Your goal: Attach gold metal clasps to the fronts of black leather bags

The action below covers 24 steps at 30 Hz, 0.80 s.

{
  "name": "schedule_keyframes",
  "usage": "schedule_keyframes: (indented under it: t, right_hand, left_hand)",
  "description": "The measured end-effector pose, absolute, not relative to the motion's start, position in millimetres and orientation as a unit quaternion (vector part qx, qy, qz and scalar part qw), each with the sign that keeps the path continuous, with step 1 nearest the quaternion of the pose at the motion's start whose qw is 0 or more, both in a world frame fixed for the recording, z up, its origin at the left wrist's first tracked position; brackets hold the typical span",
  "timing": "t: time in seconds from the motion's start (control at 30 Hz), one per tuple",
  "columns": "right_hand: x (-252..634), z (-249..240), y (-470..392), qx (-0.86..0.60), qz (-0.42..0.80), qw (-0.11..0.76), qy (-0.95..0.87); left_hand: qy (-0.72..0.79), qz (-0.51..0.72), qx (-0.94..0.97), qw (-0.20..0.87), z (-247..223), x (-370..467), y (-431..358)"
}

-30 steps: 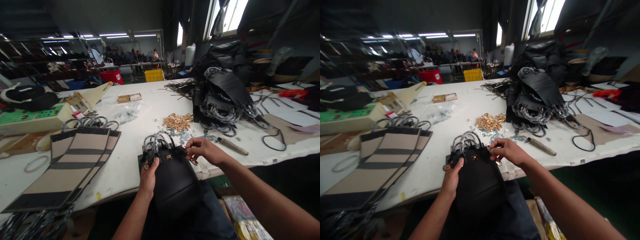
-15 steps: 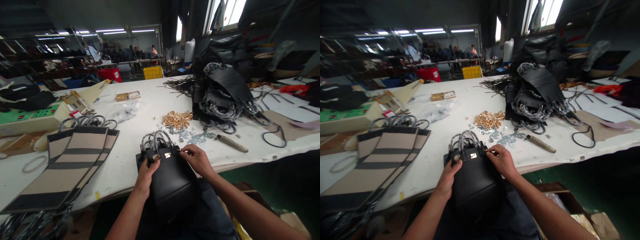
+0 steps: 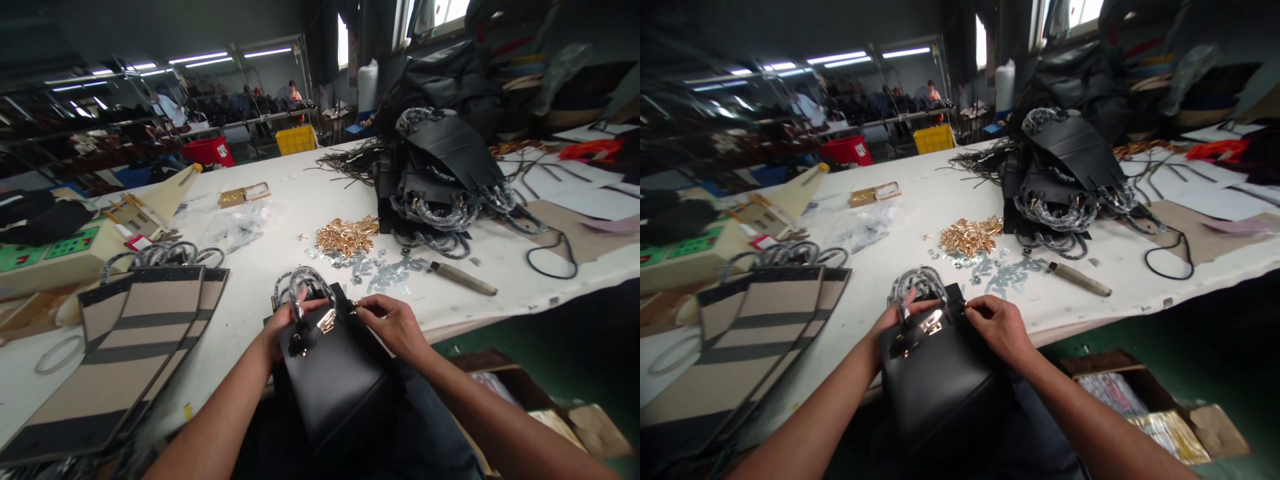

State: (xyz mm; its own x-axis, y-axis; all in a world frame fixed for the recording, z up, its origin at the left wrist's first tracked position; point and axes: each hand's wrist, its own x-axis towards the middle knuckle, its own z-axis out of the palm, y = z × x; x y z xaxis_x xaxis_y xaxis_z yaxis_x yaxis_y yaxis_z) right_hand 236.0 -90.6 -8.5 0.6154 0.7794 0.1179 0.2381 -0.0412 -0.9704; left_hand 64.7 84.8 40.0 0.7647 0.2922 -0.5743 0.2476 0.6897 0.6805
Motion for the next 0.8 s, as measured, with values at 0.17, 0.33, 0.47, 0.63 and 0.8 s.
schedule_keyframes:
  t: [0.17, 0.33, 0.47, 0.63, 0.8]
  right_hand:
    - [236.3, -8.8, -95.2, -0.671, 0.244, 0.585, -0.386]
    - [234.8, -9.1, -101.8, -0.670, 0.234, 0.587, -0.390]
    - [230.7, -11.5, -110.5, -0.673, 0.220, 0.586, -0.395]
    - [221.7, -17.1, -117.0, -0.680, 0.224, 0.585, -0.382]
    - [215.3, -16.4, -117.1, -0.683, 0.223, 0.603, -0.347]
  left_hand:
    - [0.328, -0.025, 0.480, 0.813, 45.3, 67.6, 87.3]
    - [0.316, -0.076, 0.534, 0.781, 53.8, 69.6, 82.0]
    - [0.354, -0.049, 0.571, 0.739, 46.8, 69.9, 79.9]
    - [0.366, -0.017, 0.605, 0.707, 38.5, 64.1, 79.5]
    - [0.359, -0.002, 0.610, 0.706, 38.0, 61.5, 78.3]
